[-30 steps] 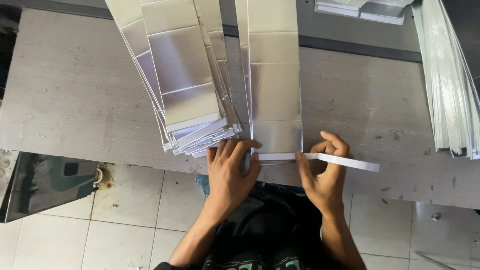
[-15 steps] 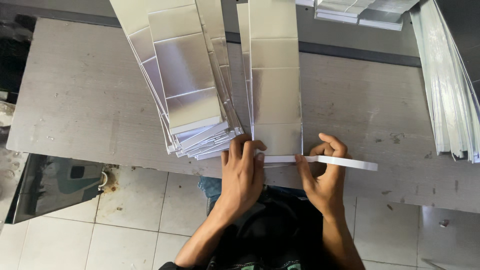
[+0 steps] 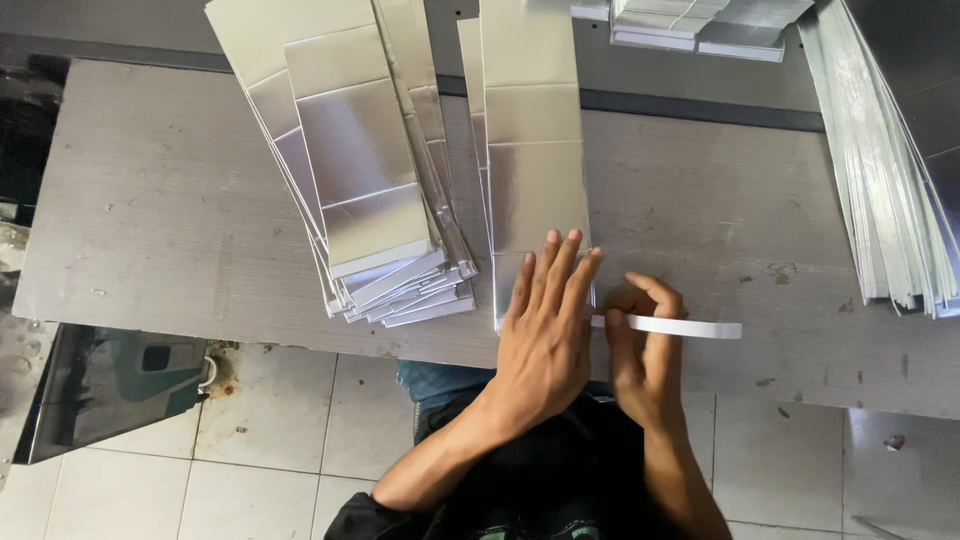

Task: The person tapes stacks of white paper sheets on a workbench using white tape. They apply tape to the edges of the stacks, press it down, and then move the taped stacks aside to continue with the next stack.

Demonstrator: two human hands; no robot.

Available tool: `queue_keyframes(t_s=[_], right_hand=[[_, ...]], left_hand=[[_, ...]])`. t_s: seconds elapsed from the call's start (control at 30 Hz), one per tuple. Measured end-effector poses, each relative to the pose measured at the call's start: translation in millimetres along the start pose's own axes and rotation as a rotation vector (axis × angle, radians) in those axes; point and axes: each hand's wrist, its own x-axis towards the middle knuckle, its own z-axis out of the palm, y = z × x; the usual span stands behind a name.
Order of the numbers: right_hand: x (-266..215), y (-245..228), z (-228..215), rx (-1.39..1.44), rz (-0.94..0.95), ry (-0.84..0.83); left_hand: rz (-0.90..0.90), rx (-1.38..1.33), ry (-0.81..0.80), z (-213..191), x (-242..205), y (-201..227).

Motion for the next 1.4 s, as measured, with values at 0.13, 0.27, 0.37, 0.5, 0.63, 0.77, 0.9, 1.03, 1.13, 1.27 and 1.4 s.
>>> queue_keyframes(t_s=[0.13, 0.27, 0.37, 0.5, 0.63, 0.77, 0.9, 1.03, 1.13, 1.27, 1.4], right_hand=[[-1.0, -0.1, 0.6, 0.004, 0.001, -0.023], [-4.5, 6.6, 2.8, -0.09, -0.044, 0.05], [-9.9, 16.4, 9.0, -0.224, -0.23, 0.225], [-12.1, 1.5, 16.6, -0.131, -0.67, 0.842], [-12.1, 9.3, 14.3, 0.017, -0.358, 0.689], [-10.7, 11.1, 12.8, 0.084, -0.352, 0.658], [-13.5, 13.8, 11.6, 0.062, -0.38, 0.595], [-14.4, 10.9, 11.3, 0.083, -0.351, 0.6], [-15.7, 12.4, 11.8, 0.063, -0.33, 0.586], [-16.1, 20.5, 13.4, 0.09, -0.356, 0.604], [-17.3, 20.7, 13.3, 0.051, -0.37, 0.595]], left_hand=[[0.014, 0.146, -0.054, 4.8, -2.0, -2.4], [-0.002, 0.236, -0.058, 5.4, -0.3, -1.3], [-0.001, 0.296, -0.07, 9.4, -2.2, -3.8], [-0.001, 0.459, -0.215, 5.9, -6.3, -6.1], [-0.006, 0.399, -0.211, 6.1, -6.2, -12.4], [0.101, 0.291, -0.281, -7.8, -5.5, -25.9], [0.241, 0.279, -0.34, -24.6, -3.3, -35.2], [0.221, 0.156, -0.323, -40.6, 7.3, -23.3], [0.229, 0.069, -0.181, -56.4, 13.3, -18.8], [0.04, -0.194, 0.249, -86.6, 20.5, -32.6], [-0.054, -0.058, 1.009, -125.2, 43.4, -38.7]])
